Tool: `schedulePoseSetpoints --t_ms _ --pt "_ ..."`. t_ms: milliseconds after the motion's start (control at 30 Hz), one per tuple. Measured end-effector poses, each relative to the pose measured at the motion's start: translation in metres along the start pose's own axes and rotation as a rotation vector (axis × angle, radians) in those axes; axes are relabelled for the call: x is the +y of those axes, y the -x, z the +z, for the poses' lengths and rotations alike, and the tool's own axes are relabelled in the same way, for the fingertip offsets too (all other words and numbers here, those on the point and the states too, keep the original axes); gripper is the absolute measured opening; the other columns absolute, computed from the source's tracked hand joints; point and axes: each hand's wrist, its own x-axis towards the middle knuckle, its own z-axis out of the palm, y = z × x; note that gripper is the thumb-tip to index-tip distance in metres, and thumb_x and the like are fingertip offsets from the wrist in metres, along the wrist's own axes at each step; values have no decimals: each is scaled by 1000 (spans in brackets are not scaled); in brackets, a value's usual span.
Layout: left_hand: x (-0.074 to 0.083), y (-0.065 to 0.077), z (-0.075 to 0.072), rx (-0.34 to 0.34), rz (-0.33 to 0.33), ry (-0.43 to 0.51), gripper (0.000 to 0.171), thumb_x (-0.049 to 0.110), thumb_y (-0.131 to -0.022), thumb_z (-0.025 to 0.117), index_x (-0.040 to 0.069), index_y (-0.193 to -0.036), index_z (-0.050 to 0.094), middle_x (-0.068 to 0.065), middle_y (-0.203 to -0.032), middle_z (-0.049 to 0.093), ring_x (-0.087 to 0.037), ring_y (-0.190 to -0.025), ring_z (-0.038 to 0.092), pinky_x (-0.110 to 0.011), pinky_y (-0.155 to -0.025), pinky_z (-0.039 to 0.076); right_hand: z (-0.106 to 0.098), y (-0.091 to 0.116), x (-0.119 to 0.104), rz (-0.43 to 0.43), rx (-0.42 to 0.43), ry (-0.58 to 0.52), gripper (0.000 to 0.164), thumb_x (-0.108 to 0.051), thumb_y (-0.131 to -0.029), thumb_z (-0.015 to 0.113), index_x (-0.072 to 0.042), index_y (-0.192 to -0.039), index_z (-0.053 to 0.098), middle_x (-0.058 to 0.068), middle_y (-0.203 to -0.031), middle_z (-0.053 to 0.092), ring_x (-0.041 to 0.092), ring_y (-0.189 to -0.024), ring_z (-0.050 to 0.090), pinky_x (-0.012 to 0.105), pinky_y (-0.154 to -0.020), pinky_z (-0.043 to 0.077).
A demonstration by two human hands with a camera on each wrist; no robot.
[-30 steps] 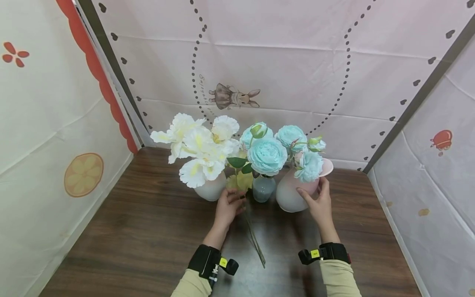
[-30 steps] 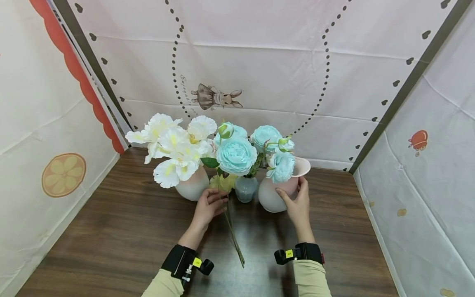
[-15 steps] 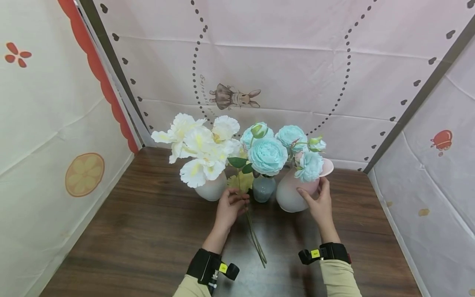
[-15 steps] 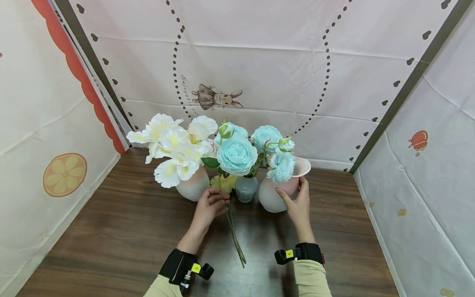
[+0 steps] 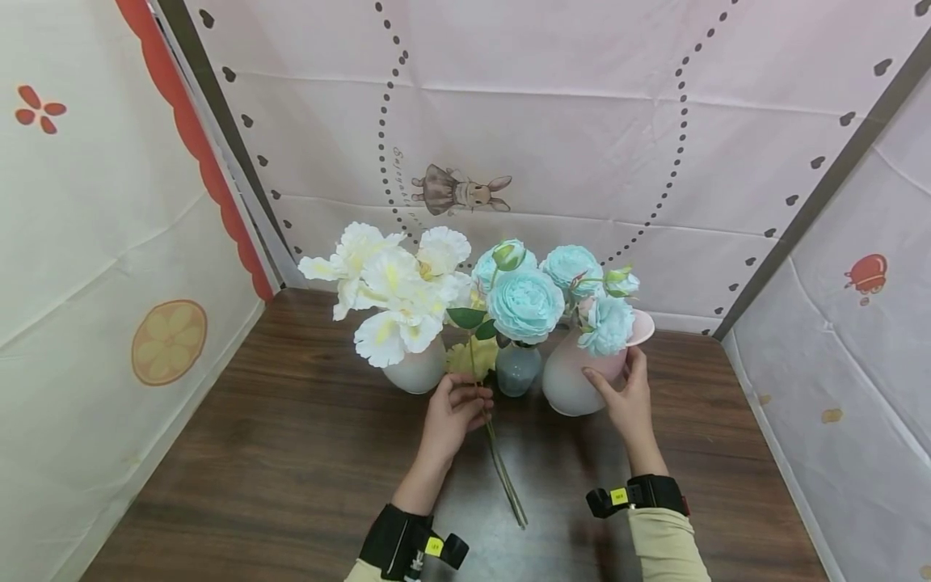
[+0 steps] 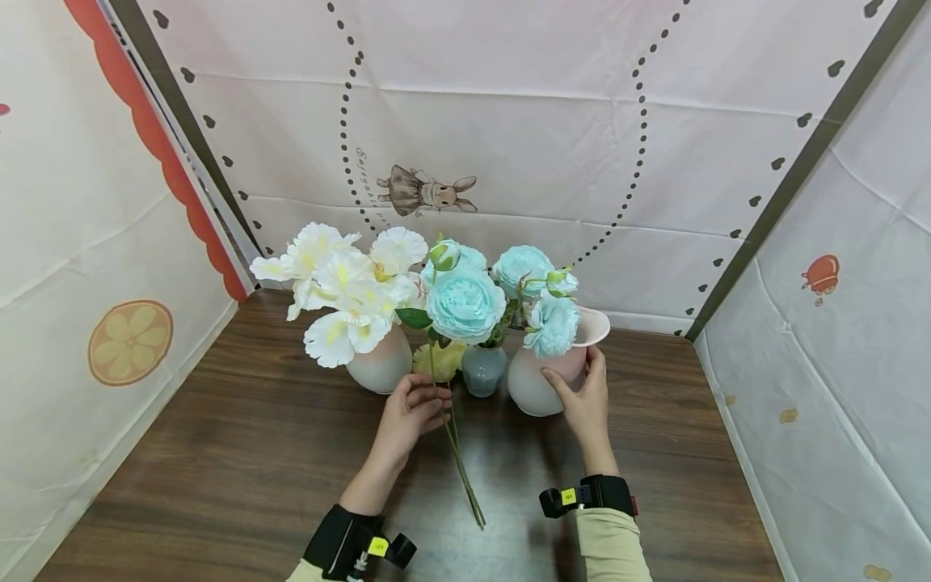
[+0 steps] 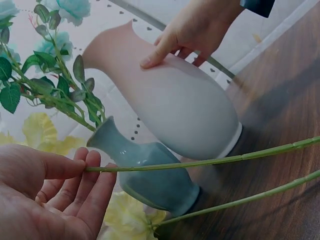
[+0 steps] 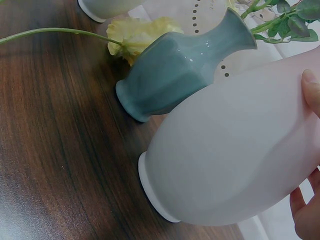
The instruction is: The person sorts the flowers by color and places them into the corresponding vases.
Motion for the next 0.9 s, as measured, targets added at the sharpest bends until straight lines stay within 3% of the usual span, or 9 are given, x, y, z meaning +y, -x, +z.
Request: schedulePoseSetpoints --t_ms 333,900 --pt "9 10 -3 -20 9 -82 33 -6 -95 56 -3 -127 47 -26 -110 68 -16 -89 70 -31 -77 61 0 0 -1 3 -2 -1 75 -9 -93 69 5 -150 22 26 -156 29 40 -149 26 58 -123 22" --pt "34 17 -28 -84 28 -241 31 -8 -94 55 -2 -125 53 -29 -111 68 -26 -92 70 -27 -74 61 0 0 1 -4 -1 3 75 -9 -93 69 4 -150 22 26 -156 30 41 -149 26 58 -123 23"
